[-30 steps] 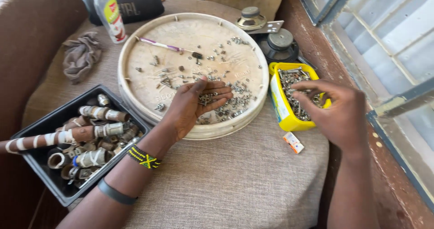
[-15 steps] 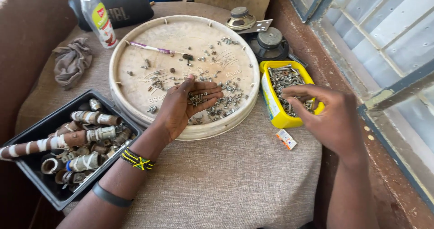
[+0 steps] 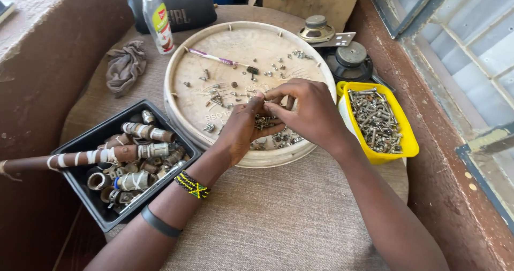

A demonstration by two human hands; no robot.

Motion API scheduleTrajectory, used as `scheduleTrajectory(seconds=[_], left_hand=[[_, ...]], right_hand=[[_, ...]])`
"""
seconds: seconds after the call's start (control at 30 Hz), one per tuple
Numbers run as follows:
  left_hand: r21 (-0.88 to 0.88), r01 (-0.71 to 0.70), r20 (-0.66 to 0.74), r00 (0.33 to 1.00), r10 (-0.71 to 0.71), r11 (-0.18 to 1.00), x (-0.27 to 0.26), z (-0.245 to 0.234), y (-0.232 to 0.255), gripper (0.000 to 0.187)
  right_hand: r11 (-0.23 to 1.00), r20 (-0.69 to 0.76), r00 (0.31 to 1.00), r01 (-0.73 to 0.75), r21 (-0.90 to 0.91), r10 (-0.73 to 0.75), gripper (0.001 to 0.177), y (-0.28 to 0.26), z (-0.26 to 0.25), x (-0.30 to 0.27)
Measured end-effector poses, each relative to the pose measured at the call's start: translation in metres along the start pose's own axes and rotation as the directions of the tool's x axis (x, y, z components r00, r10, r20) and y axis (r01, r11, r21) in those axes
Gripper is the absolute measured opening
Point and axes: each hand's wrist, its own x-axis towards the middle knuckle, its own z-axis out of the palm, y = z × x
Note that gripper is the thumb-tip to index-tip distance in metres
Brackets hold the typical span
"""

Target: Sorting and organizing various small metal hardware components like screws, nuts, and bolts from a tray into a container.

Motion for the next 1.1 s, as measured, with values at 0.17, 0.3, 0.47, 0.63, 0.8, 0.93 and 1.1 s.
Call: scheduleTrajectory(seconds=[0.17, 0.3, 0.47, 0.63, 0.8, 0.93, 1.1], left_hand=[[-0.001, 0.006, 0.025, 1.0, -0.006, 1.0, -0.006, 0.004, 0.007, 0.047], [-0.032, 0.017, 0.057, 0.998, -0.015, 0.999, -0.007, 0.006, 0.008, 0.054], [0.015, 0.027, 0.129, 0.991, -0.028, 1.0, -0.006, 0.002, 0.01, 0.044], [0.082, -0.038, 0.151, 0.988, 0.025, 0.996, -0.011, 0.001, 0.007, 0.042], [0.084, -0.028, 0.089, 0.996, 0.021, 0.996, -0.017, 0.004, 0.011, 0.041], [0.053, 0.127, 0.039, 0.991, -0.13, 0.99, -0.016, 0.007, 0.02, 0.029], [0.047, 0.123, 0.027, 0.992, -0.124, 0.991, -0.021, 0.012, 0.025, 0.035]], right_hand=[[0.99, 0.014, 0.994, -0.106, 0.097, 0.106, 0.012, 0.002, 0.0, -0.004], [0.971, -0.016, 0.986, -0.158, 0.178, 0.163, 0.015, 0.001, -0.008, -0.009], [0.981, -0.132, 0.982, -0.118, 0.156, 0.139, 0.014, -0.007, -0.028, -0.023], [0.983, -0.216, 0.96, -0.165, 0.076, 0.178, 0.015, 0.005, -0.056, -0.058], [0.95, -0.314, 0.902, -0.312, -0.004, 0.295, 0.013, 0.023, -0.091, -0.11], [0.902, -0.404, 0.854, -0.411, -0.133, 0.329, 0.013, 0.038, -0.107, -0.145], [0.841, -0.378, 0.86, -0.46, -0.283, 0.343, 0.018, 0.051, -0.126, -0.165]])
